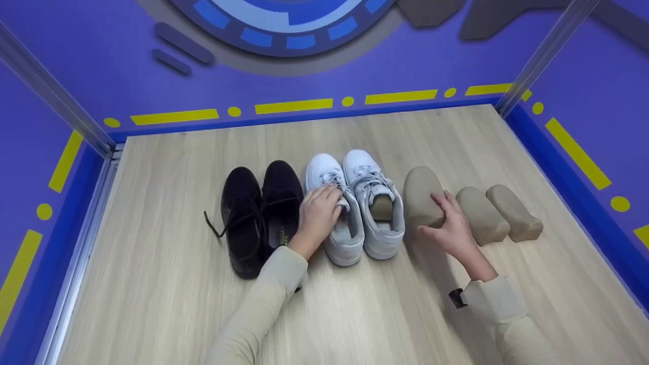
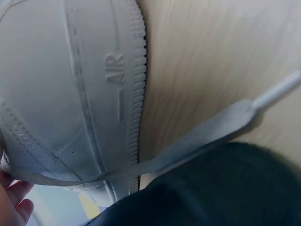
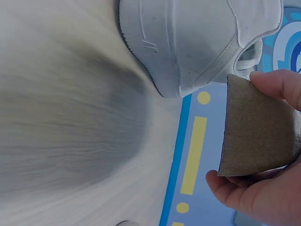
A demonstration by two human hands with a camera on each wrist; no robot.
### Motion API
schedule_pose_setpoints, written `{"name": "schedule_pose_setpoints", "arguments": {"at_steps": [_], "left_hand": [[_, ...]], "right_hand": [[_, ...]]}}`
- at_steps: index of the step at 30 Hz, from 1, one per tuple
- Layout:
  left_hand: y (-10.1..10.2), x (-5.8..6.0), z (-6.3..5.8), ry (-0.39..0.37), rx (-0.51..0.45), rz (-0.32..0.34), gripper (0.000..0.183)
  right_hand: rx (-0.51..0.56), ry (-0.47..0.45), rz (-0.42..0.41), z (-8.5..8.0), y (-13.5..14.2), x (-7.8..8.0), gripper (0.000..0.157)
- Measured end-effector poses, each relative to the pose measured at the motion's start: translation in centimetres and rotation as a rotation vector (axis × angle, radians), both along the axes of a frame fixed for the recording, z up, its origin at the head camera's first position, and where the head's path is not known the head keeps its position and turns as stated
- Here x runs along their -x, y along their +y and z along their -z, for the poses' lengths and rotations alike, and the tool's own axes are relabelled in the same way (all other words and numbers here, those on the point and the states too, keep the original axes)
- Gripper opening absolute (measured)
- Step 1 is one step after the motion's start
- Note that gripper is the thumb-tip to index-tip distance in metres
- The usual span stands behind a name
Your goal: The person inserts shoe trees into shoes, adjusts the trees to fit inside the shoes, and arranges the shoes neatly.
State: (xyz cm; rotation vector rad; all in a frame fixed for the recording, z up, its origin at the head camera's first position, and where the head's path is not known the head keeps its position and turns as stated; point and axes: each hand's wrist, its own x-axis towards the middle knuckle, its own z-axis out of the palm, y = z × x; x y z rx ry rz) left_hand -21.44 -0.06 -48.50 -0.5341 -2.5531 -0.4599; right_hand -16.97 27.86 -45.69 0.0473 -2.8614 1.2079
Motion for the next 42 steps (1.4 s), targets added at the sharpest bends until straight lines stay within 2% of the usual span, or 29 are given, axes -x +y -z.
{"name": "schedule_pose_setpoints", "arguments": {"at_steps": [5, 10, 23, 28, 31, 35, 42], "left_hand": [[0.0, 0.4, -0.6, 0.005, 0.057, 0.004, 0.017], [0.0, 0.7, -1.4, -0.023, 0.09, 0.017, 0.014], [0.0, 1.7, -3.4, -0.214, 0.089, 0.039, 0.011], [-0.1, 2.2, -3.6, -0.225, 0.061, 0.032, 0.01], [-0.2, 2.3, -3.4, -0.231, 0.005, 0.018, 0.011], [-0.5, 2.0, -2.8, -0.197, -0.032, 0.031, 0.015], [-0.8, 1.2, -1.7, 0.01, 0.021, 0.153, 0.007]], "right_hand": [[0.003, 0.0, -0.008, -0.3, -0.2, 0.0, 0.072], [0.009, 0.001, -0.02, -0.7, -0.4, -0.1, 0.072], [0.025, -0.006, -0.025, -1.8, -1.0, -0.4, 0.072], [0.024, -0.008, -0.034, -1.9, -1.1, -0.6, 0.072], [0.024, -0.01, -0.039, -2.1, -1.2, -0.6, 0.071], [0.024, -0.022, -0.05, -2.4, -1.4, -0.8, 0.071], [0.026, -0.018, -0.07, -2.6, -1.7, -0.8, 0.072]]}}
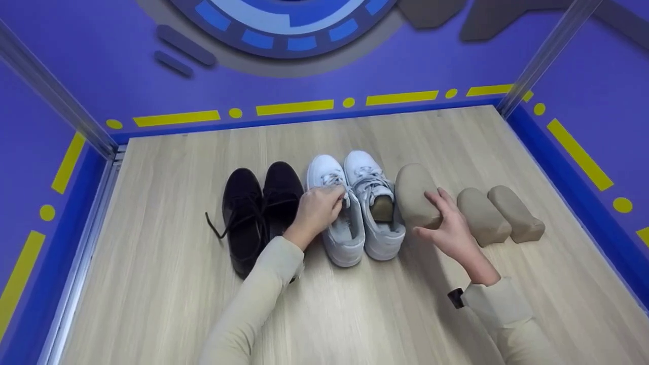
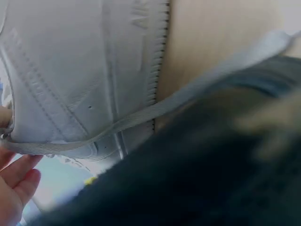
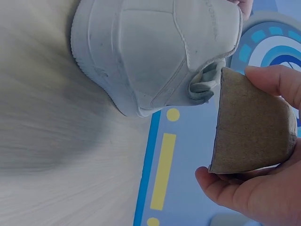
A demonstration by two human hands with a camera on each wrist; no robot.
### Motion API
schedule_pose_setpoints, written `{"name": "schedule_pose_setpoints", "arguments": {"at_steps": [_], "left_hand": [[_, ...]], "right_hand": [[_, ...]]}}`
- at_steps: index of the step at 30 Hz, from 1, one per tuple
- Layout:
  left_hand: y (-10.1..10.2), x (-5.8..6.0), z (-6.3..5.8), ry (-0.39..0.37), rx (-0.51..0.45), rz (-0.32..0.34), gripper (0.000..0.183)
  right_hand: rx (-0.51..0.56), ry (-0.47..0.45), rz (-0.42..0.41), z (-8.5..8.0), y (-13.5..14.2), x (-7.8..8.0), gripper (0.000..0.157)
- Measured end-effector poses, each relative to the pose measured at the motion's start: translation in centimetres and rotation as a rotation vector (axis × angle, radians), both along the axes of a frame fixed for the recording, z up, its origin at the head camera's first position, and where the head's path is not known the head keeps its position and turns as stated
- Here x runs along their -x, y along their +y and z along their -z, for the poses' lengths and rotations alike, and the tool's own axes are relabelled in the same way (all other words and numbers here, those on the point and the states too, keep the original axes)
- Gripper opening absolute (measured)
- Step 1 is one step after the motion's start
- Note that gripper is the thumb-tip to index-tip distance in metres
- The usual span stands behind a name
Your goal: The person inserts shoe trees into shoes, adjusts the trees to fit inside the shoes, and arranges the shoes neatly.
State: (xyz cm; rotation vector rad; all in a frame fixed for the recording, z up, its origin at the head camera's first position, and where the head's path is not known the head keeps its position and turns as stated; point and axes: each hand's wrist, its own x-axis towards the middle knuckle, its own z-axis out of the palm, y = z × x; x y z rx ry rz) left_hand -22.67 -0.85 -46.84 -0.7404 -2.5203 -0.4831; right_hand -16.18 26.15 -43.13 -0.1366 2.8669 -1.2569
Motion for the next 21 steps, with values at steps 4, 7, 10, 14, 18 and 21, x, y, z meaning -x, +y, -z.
{"name": "schedule_pose_setpoints", "arguments": {"at_steps": [4, 7, 10, 14, 18, 21], "left_hand": [[0.0, -0.4, 0.5, 0.061, 0.031, 0.03, 0.007], [-0.1, -0.8, 0.7, 0.05, 0.09, 0.001, 0.021], [0.0, -1.1, 0.6, 0.013, 0.148, -0.04, 0.032], [0.4, -1.5, 0.1, -0.039, 0.176, -0.051, 0.033], [0.9, -1.5, -0.6, -0.079, 0.208, -0.03, 0.026], [1.0, -1.4, -1.1, -0.078, 0.242, -0.011, 0.022]], "right_hand": [[0.005, 0.006, -0.01, 0.1, -0.1, 0.0, 0.072], [0.0, 0.008, -0.013, 0.1, -0.1, 0.0, 0.072], [-0.004, 0.006, -0.017, 0.0, -0.1, -0.1, 0.071], [-0.007, 0.003, -0.021, -0.1, -0.2, -0.2, 0.071], [-0.007, 0.008, -0.02, 0.0, -0.2, -0.2, 0.071], [-0.007, 0.01, -0.021, -0.1, -0.2, -0.2, 0.071]]}}
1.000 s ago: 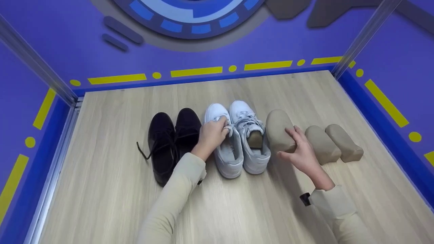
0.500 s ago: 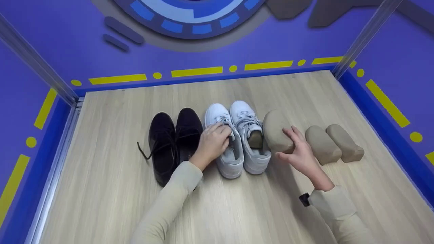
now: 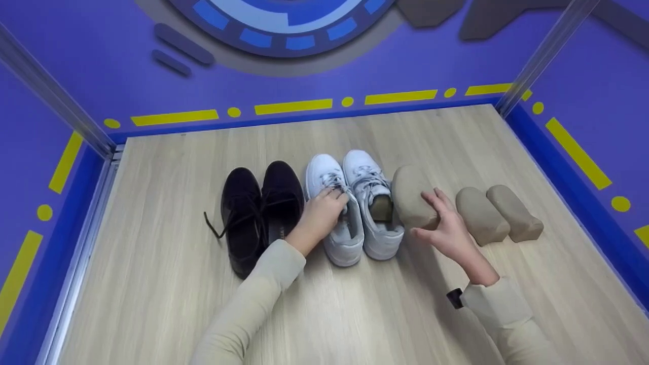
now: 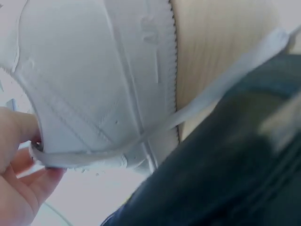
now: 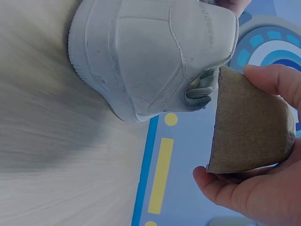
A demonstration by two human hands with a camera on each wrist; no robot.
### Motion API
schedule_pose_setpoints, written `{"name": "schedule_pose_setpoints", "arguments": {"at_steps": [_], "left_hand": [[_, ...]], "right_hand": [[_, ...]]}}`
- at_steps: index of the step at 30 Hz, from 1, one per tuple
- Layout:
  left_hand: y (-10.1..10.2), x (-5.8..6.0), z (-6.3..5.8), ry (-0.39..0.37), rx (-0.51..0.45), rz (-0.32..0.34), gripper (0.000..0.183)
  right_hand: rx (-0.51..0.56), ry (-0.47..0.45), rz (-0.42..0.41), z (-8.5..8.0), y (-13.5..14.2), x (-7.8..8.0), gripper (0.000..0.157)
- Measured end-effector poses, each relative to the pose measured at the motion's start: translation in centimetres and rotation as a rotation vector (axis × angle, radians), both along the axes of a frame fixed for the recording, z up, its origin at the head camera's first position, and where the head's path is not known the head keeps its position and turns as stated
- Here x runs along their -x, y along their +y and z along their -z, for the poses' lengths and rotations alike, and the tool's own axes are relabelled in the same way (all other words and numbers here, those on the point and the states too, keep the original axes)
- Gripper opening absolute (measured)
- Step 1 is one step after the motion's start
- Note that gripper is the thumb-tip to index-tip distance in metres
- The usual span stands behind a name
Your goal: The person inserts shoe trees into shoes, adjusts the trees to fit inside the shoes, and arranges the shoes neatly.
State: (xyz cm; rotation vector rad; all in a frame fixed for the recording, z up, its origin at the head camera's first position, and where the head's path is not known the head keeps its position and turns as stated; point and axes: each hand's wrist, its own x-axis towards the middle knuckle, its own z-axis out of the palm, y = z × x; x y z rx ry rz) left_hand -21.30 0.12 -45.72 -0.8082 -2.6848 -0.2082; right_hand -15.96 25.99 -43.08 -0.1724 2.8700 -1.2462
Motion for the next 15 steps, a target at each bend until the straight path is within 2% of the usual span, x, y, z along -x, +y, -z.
{"name": "schedule_pose_setpoints", "arguments": {"at_steps": [6, 13, 15], "left_hand": [[-0.3, 0.5, -0.6, 0.044, -0.002, 0.06, 0.013], [-0.6, 1.3, -1.2, -0.043, -0.012, 0.081, 0.011], [-0.7, 1.4, -1.2, -0.042, -0.02, 0.093, 0.011]], "right_hand": [[0.001, -0.008, -0.003, -0.2, -0.1, 0.0, 0.071], [0.033, -0.019, -0.009, 0.0, -0.1, 0.1, 0.073], [0.034, -0.019, -0.009, 0.1, -0.1, 0.1, 0.074]]}}
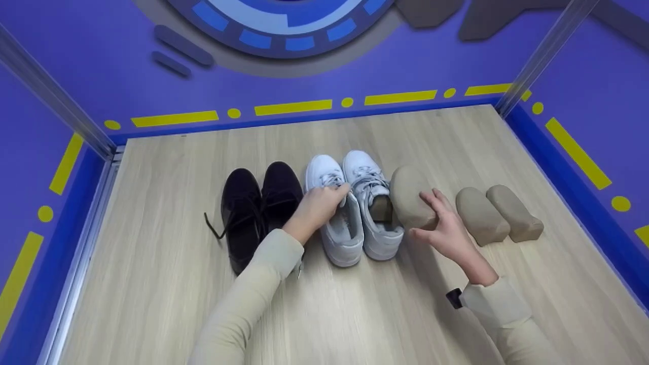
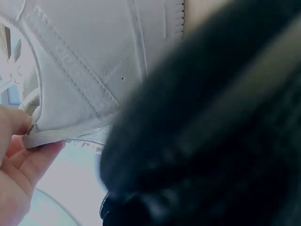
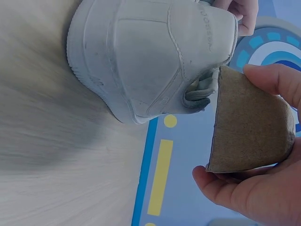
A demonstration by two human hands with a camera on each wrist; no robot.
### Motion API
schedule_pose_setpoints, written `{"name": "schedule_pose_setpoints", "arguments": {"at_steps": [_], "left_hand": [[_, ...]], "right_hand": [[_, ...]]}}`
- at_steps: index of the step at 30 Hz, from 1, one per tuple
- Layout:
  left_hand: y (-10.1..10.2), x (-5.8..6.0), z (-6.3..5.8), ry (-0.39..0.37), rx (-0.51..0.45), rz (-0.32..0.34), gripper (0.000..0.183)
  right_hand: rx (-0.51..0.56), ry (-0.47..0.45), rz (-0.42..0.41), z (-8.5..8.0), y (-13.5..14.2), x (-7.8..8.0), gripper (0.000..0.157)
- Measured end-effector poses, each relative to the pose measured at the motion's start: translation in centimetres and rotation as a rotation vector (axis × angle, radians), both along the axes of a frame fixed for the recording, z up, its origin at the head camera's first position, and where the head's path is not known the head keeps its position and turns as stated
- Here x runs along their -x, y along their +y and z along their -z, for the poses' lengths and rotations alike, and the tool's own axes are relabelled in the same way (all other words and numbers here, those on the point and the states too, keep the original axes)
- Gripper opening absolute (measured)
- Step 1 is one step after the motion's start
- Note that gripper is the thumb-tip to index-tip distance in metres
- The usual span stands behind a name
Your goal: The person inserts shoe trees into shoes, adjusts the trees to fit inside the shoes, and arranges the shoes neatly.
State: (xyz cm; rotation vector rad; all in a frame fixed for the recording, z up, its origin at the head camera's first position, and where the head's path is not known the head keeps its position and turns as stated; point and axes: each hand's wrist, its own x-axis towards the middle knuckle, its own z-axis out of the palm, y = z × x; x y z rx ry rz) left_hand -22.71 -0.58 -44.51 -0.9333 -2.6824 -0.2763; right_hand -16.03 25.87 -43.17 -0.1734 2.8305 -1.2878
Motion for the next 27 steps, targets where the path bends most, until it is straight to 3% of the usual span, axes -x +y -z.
{"name": "schedule_pose_setpoints", "arguments": {"at_steps": [7, 11, 16, 22, 27], "left_hand": [[-0.5, 0.0, 0.8, 0.125, -0.021, 0.039, 0.009], [-0.7, -0.1, 0.9, 0.151, -0.032, 0.081, 0.012], [-1.0, -0.2, 0.9, 0.104, -0.012, 0.128, 0.021], [-1.0, -0.2, 0.3, 0.055, 0.062, 0.154, 0.017], [-0.9, 0.0, -0.3, 0.004, 0.127, 0.17, 0.025]], "right_hand": [[-0.003, 0.005, -0.006, 0.0, -0.1, 0.1, 0.074], [0.003, 0.008, -0.008, 0.0, -0.2, 0.0, 0.074], [0.001, 0.012, -0.003, -0.1, -0.2, 0.0, 0.074], [0.003, 0.011, -0.01, -0.3, -0.3, -0.1, 0.073], [-0.005, 0.011, -0.012, -0.7, -0.5, -0.2, 0.073]]}}
